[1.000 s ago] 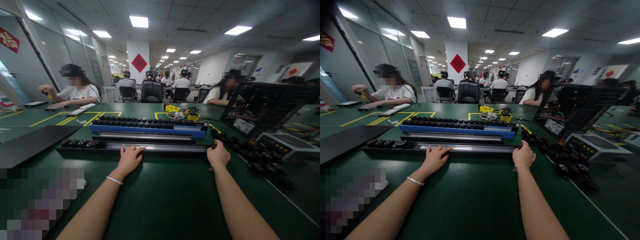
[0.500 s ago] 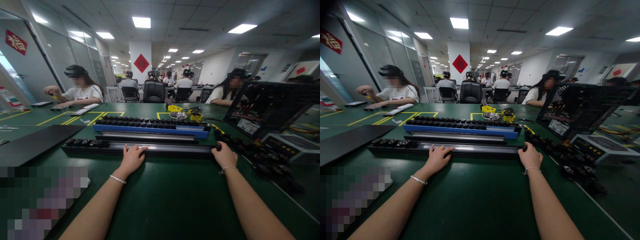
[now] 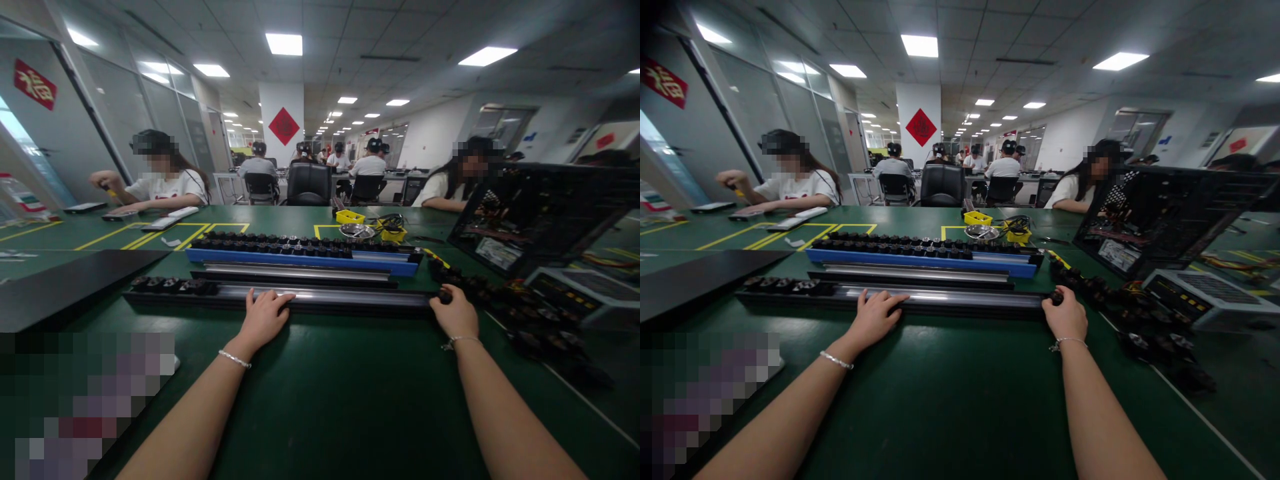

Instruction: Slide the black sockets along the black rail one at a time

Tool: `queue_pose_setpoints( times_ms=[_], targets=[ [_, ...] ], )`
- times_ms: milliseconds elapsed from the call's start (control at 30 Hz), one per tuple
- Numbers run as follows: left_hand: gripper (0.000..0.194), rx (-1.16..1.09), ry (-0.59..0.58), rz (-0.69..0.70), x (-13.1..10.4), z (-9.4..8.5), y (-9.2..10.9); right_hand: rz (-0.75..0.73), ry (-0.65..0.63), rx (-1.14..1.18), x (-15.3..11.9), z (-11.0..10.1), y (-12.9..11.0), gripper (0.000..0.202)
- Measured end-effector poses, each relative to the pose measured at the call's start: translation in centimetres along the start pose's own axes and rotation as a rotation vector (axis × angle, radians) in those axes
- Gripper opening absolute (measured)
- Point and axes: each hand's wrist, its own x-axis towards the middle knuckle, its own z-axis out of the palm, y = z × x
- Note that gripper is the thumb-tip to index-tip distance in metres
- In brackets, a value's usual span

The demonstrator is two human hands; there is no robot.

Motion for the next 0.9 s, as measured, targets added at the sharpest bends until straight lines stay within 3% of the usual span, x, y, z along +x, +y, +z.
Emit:
queue_pose_setpoints(
  times_ms=[900],
  targets=[
    [0.038, 0.008, 0.001, 0.002, 0.0, 0.2, -0.2, 0.013, 0.116, 0.076, 0.5, -0.1, 1.2, 0.046]
  ],
)
